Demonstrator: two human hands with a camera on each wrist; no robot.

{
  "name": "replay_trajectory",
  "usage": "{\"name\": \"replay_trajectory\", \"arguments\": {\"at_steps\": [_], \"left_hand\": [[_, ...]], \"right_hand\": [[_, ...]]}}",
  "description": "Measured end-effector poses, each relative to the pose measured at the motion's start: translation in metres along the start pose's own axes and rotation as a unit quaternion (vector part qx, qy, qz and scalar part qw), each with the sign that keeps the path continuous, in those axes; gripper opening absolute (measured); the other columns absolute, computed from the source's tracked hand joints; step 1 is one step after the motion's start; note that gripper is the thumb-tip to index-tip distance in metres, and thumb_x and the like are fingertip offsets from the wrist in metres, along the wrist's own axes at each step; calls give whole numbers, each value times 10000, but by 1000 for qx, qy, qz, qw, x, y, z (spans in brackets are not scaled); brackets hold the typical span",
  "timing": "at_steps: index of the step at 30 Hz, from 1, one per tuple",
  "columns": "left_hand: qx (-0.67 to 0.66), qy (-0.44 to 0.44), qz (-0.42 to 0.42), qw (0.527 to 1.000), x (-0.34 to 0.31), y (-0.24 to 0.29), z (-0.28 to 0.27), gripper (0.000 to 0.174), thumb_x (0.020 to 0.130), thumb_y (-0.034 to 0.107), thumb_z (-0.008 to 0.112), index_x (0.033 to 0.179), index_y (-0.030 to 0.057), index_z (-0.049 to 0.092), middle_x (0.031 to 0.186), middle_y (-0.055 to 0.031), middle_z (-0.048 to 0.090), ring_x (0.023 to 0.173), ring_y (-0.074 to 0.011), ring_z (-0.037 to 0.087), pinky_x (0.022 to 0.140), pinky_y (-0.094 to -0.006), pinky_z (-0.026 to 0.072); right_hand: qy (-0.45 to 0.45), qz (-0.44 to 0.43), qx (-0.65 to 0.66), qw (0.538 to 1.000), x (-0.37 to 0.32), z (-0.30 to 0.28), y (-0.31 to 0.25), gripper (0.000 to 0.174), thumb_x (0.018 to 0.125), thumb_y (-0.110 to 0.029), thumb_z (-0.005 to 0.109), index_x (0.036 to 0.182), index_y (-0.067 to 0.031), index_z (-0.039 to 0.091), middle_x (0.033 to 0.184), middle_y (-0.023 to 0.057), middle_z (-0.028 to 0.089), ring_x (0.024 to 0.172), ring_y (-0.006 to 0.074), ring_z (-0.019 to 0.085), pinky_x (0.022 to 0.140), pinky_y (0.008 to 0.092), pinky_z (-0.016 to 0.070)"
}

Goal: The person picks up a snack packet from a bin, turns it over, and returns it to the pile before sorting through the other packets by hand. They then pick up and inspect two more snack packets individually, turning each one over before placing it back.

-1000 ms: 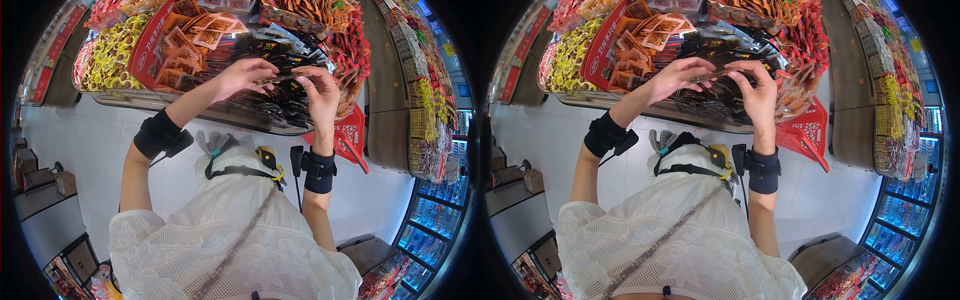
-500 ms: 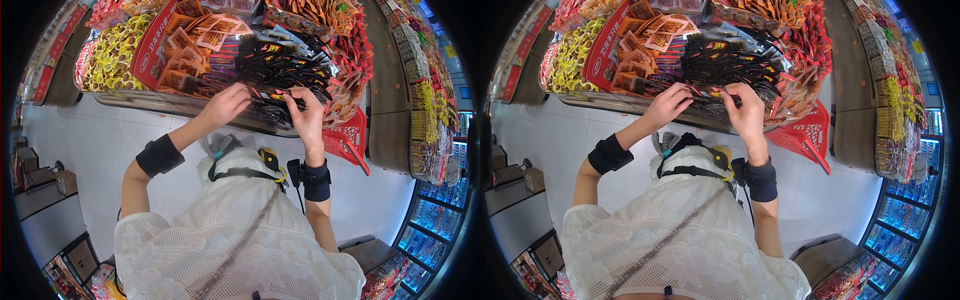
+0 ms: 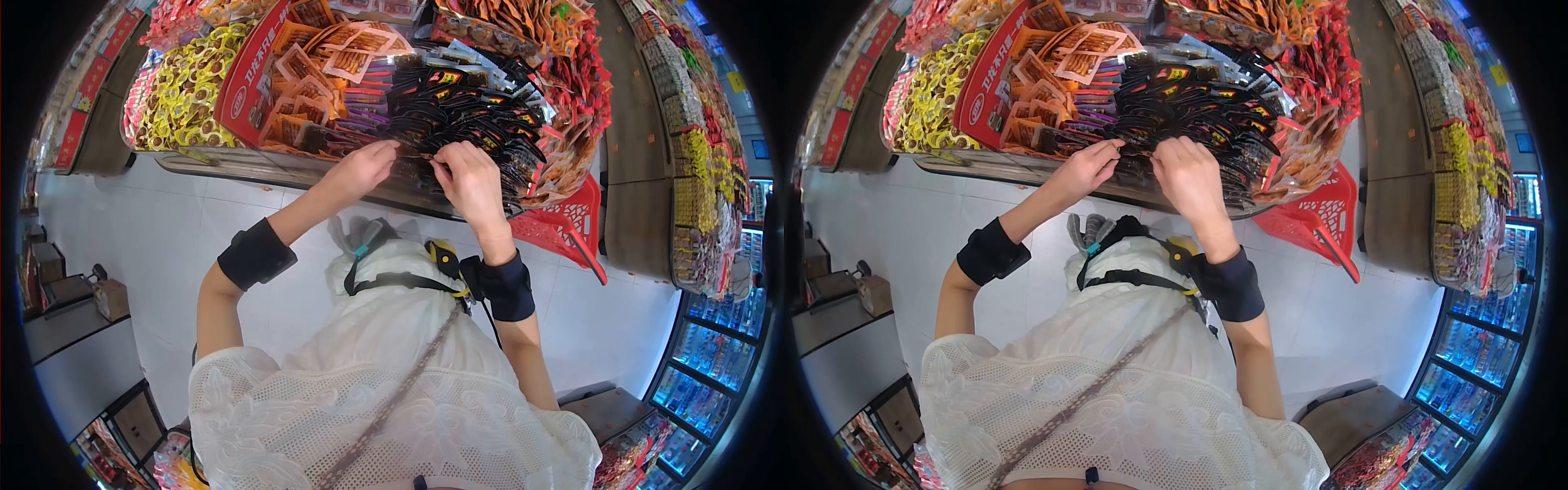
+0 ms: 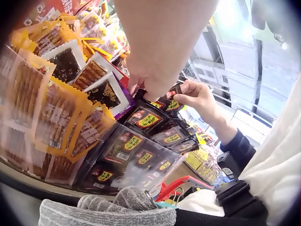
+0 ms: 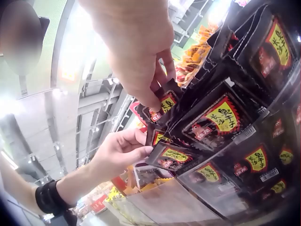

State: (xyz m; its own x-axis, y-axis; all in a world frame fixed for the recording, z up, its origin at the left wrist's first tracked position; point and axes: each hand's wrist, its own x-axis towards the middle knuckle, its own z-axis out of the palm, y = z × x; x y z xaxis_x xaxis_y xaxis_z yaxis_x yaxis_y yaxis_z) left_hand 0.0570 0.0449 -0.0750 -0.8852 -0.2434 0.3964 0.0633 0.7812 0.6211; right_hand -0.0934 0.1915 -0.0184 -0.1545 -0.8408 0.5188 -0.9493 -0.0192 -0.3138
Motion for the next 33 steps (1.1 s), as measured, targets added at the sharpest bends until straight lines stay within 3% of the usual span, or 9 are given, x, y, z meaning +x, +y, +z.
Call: {"name": "replay_trajectory", "arguments": {"at_steps": [18, 21, 24, 25, 27, 29, 30, 33], "left_hand": [[29, 27, -1, 999, 0, 3, 1, 145, 785, 6, 591, 925, -30, 576, 1006, -153, 594, 819, -320, 603, 711, -341, 507], [24, 22, -11, 999, 0, 1, 2, 143, 785, 7, 592, 922, -32, 576, 987, -149, 598, 815, -321, 601, 709, -339, 505], [30, 29, -4, 999, -2, 4, 0, 134, 778, 20, 606, 903, -23, 581, 960, -138, 603, 824, -305, 598, 711, -333, 500], [39, 42, 7, 998, -2, 9, -2, 134, 771, 29, 608, 894, -16, 579, 937, -131, 597, 822, -300, 591, 711, -341, 495], [57, 67, 33, 996, 2, 22, -9, 135, 756, 48, 610, 877, -1, 575, 893, -117, 586, 819, -290, 575, 712, -355, 485], [83, 71, 95, 990, 9, 33, -14, 141, 732, 53, 627, 861, 21, 578, 870, -86, 571, 803, -256, 563, 694, -337, 480], [94, 73, 127, 985, 13, 36, -13, 145, 720, 56, 635, 852, 33, 580, 858, -70, 564, 795, -239, 557, 684, -327, 477], [112, 44, 159, 980, 25, 45, 2, 157, 697, 83, 650, 837, 55, 583, 854, -47, 543, 811, -212, 532, 685, -314, 458]], "right_hand": [[-75, 38, -24, 996, 11, 32, 6, 72, 658, -58, 657, 726, -35, 648, 690, 62, 608, 758, 237, 555, 683, 339, 459], [-70, 44, 15, 996, 10, 25, 8, 87, 678, -77, 666, 756, -42, 649, 713, 68, 610, 735, 245, 558, 656, 333, 459], [24, 123, 102, 987, 5, 8, 11, 123, 715, -77, 677, 829, -48, 641, 715, 88, 571, 637, 234, 558, 588, 312, 453], [51, 144, 93, 984, 4, -3, 13, 102, 716, -56, 652, 815, -46, 630, 738, 91, 600, 703, 245, 568, 620, 331, 462], [108, 208, 107, 966, -7, -21, 17, 109, 730, -27, 642, 835, -43, 621, 746, 84, 590, 656, 218, 562, 592, 306, 457], [163, 192, 74, 965, -20, -36, 24, 118, 743, -9, 634, 856, -38, 611, 751, 75, 576, 619, 185, 546, 564, 281, 446], [159, 218, 82, 959, -29, -40, 26, 115, 784, -11, 621, 898, -23, 612, 785, 59, 588, 639, 112, 546, 590, 221, 435], [148, 248, 91, 953, -52, -42, 33, 117, 798, 9, 596, 914, -1, 597, 781, 52, 574, 651, 98, 540, 598, 214, 432]]}}
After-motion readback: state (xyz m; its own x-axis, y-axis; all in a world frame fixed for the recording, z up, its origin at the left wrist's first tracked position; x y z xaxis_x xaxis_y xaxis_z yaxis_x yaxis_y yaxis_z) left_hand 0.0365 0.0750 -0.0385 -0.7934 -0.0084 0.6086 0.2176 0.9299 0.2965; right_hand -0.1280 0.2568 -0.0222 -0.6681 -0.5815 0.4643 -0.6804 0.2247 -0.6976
